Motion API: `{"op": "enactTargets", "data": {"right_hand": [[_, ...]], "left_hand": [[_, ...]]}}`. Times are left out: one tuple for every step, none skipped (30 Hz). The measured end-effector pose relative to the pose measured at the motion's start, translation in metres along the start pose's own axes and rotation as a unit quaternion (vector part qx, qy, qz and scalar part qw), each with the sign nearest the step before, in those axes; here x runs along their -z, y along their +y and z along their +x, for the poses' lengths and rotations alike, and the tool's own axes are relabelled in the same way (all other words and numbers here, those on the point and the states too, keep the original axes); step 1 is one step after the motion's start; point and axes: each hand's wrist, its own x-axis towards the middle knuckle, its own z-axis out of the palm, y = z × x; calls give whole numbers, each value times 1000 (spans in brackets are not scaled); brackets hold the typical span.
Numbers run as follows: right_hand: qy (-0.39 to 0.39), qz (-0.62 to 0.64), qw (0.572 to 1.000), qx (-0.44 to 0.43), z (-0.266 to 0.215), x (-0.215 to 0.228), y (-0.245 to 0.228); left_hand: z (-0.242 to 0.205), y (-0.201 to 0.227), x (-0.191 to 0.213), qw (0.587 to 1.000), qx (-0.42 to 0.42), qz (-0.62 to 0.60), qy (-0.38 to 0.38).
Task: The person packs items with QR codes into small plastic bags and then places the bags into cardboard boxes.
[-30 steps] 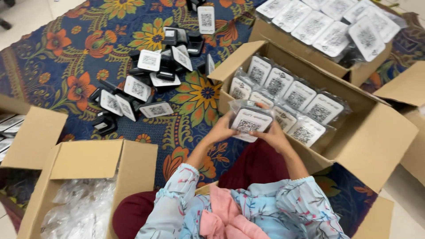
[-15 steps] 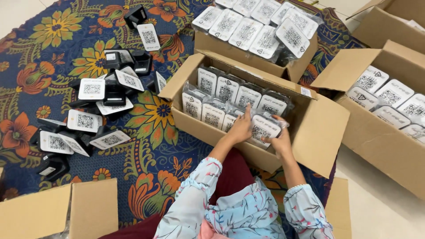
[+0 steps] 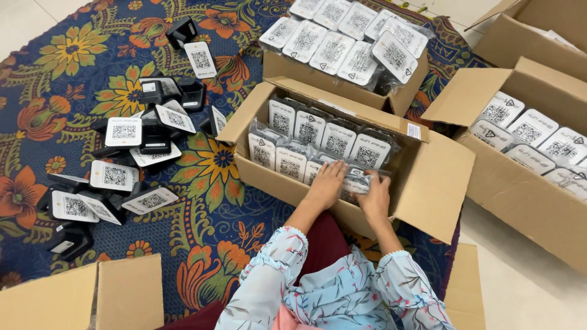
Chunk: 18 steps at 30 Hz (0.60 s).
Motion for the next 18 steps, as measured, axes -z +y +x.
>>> {"op": "enactTargets", "data": {"right_hand": [[-1,0,1000,3,2,-2,6],[-5,-14,1000,8,5,-5,10],[-9,-27,1000,12,7,-9,14],[-13,-26,999,15,11,-11,16],[-56,-1,998,-15,15,-13,19],[-98,24,994,-43,21,-17,20],[-101,26,994,-39,17,-14,5],[-85,-51,994,-41,13,-11,-10],[-68,-127,989,-42,9,-9,-25],[-73,-128,988,-36,-9,-6,-59],[-15,-128,989,78,-27,-4,-94],[41,-123,972,194,-47,-4,-131],[34,-120,971,203,-61,-21,-155],[-12,-34,964,264,-79,-39,-180],[-59,53,944,321,-99,-58,-205],[-74,60,937,335,-118,-77,-227],[-104,91,914,381,-139,-96,-248],[-141,125,884,428,-165,-116,-271]], "left_hand": [[-8,-2,11,1000,2,0,2],[-16,-5,23,1000,6,-20,21],[-25,-9,35,998,10,-40,40],[-37,-15,39,998,15,-39,40],[-50,-21,44,997,26,-60,51],[-61,-28,49,994,37,-79,65],[-73,-35,55,994,41,-76,66],[-86,-40,61,992,50,-83,83],[-99,-46,68,989,58,-89,99],[-113,-50,77,989,65,-88,102],[-128,-55,86,986,78,-87,120],[-145,-62,97,982,94,-85,139],[-164,-69,109,981,105,-83,143],[-188,-76,122,976,135,-70,158],[-212,-82,134,969,166,-57,173],[-238,-96,140,965,187,-51,178],[-266,-110,146,953,227,-42,196],[-301,-123,154,937,274,-30,215]]}}
